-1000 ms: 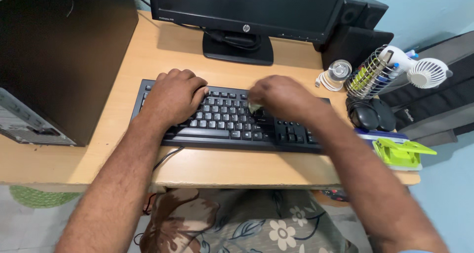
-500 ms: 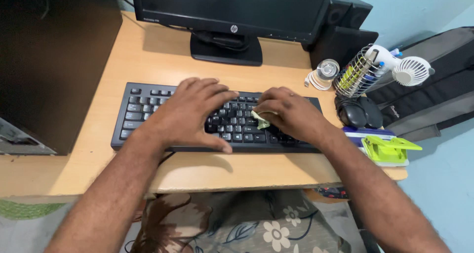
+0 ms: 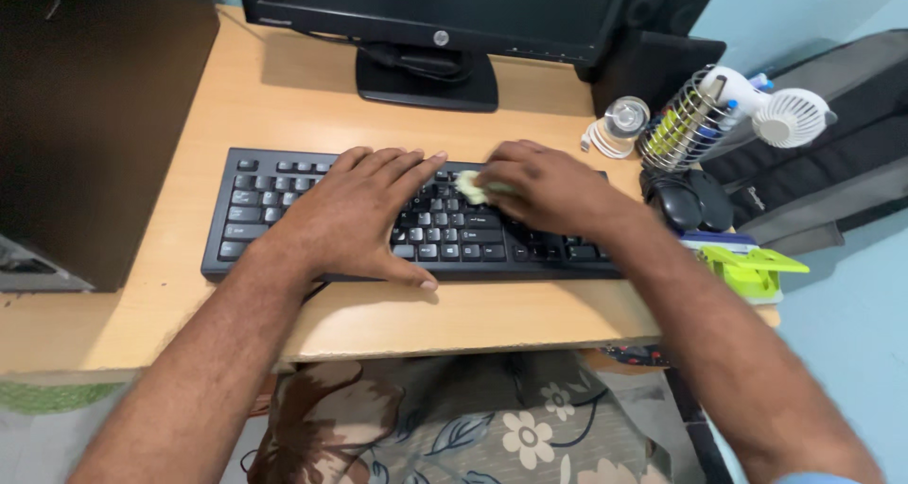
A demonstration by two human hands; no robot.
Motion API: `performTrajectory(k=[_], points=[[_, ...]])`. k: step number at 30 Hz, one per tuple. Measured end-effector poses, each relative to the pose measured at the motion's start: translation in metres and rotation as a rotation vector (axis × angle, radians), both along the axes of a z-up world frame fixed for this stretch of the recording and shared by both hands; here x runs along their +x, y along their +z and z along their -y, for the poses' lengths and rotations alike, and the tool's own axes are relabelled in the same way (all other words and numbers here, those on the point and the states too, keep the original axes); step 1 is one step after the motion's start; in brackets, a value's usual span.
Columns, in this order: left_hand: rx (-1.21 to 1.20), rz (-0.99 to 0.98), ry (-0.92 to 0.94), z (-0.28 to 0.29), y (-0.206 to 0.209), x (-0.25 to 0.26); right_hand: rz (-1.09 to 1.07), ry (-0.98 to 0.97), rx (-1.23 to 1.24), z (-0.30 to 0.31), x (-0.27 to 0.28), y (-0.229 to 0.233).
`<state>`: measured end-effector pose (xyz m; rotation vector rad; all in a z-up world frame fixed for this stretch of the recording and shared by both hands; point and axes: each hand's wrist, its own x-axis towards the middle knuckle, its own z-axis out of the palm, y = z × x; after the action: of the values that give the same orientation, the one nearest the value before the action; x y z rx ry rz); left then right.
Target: The person wipes the back and front of a computer monitor with a cloth. They then clean the back panel of the computer tower, followed by wiping the keys and surface of the keyboard. Finally, the person wipes the front bezel of the monitor again.
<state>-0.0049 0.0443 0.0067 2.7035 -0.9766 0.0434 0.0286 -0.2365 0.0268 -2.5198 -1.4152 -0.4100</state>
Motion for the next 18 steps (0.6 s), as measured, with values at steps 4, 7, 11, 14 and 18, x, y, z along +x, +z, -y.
performTrajectory(k=[4, 7, 11, 14, 18], points=[[0.008, -0.015, 0.016, 0.000, -0.003, 0.002, -0.091, -0.153, -0.077, 0.007, 0.004, 0.001], [0.005, -0.007, 0.012, 0.002, 0.000, 0.003, -0.084, -0.104, 0.036, -0.013, 0.010, -0.012], [0.001, 0.000, 0.034, 0.002, 0.003, -0.001, -0.085, -0.052, 0.088, -0.038, 0.017, -0.017], [-0.009, -0.015, 0.023, 0.002, 0.003, -0.002, -0.195, -0.136, -0.111, -0.021, 0.020, 0.001], [-0.002, 0.004, 0.001, -0.001, 0.000, 0.000, -0.055, -0.479, -0.331, 0.013, 0.025, 0.031]])
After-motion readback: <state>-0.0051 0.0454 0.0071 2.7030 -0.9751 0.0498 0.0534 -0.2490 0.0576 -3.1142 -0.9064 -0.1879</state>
